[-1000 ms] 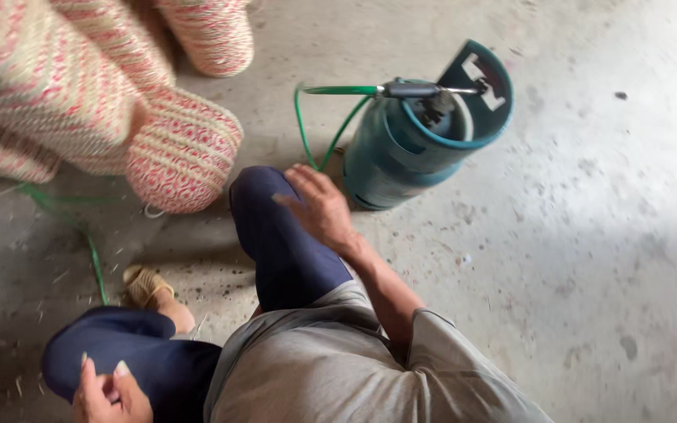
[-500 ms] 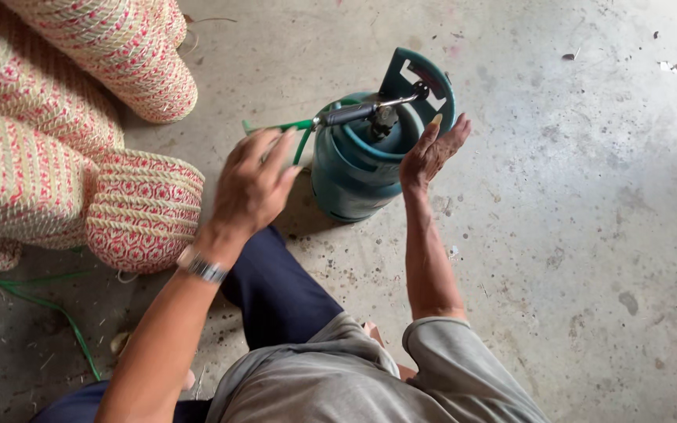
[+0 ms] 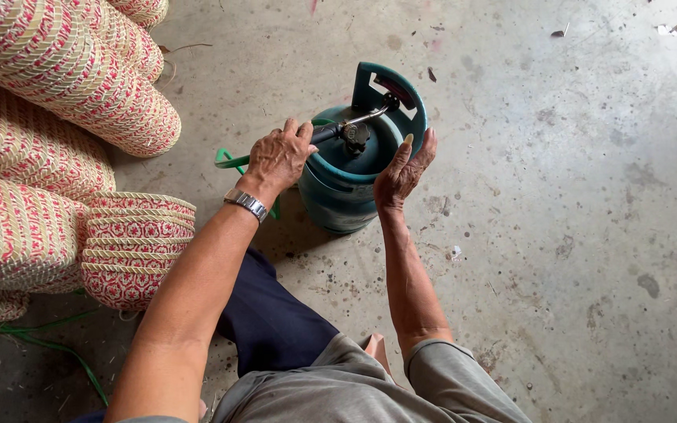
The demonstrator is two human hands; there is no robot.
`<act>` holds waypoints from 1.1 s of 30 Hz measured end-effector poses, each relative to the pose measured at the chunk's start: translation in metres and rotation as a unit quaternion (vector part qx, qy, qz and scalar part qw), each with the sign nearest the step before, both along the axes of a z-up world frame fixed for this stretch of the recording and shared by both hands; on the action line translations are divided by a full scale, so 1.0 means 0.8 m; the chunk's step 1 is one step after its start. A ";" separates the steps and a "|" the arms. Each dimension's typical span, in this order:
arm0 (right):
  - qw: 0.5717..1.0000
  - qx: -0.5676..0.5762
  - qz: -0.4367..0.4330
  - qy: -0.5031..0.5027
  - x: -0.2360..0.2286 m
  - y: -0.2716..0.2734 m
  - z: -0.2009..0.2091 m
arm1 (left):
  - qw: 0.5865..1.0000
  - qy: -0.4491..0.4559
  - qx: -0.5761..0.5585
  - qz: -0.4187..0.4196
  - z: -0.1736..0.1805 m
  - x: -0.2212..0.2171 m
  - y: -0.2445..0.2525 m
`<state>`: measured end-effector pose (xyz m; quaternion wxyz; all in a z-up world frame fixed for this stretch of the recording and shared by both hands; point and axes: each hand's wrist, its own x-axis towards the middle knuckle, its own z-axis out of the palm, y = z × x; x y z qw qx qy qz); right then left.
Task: The person uses a blowtorch to sear the edges of woven baskets. They ignite the torch and systematically apply the flame to the rims of several baskets, rotating them to cover all sides.
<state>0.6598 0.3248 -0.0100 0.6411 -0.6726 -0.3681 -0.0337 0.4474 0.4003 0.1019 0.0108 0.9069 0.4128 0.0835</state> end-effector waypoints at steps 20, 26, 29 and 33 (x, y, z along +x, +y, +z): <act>1.000 0.003 0.011 0.029 -0.003 0.000 0.002 | 0.988 -0.041 0.090 -0.115 0.030 -0.116 0.065; 1.000 -0.014 0.013 0.005 0.003 -0.003 0.006 | 0.990 -0.051 0.077 -0.103 0.069 -0.155 0.052; 0.991 -0.094 -0.021 -0.092 0.011 -0.012 0.025 | 0.998 -0.003 0.050 -0.048 0.084 -0.185 0.033; 0.948 -0.107 0.071 -0.293 0.040 -0.008 0.077 | 0.982 -0.153 0.107 -0.011 0.085 -0.250 -0.024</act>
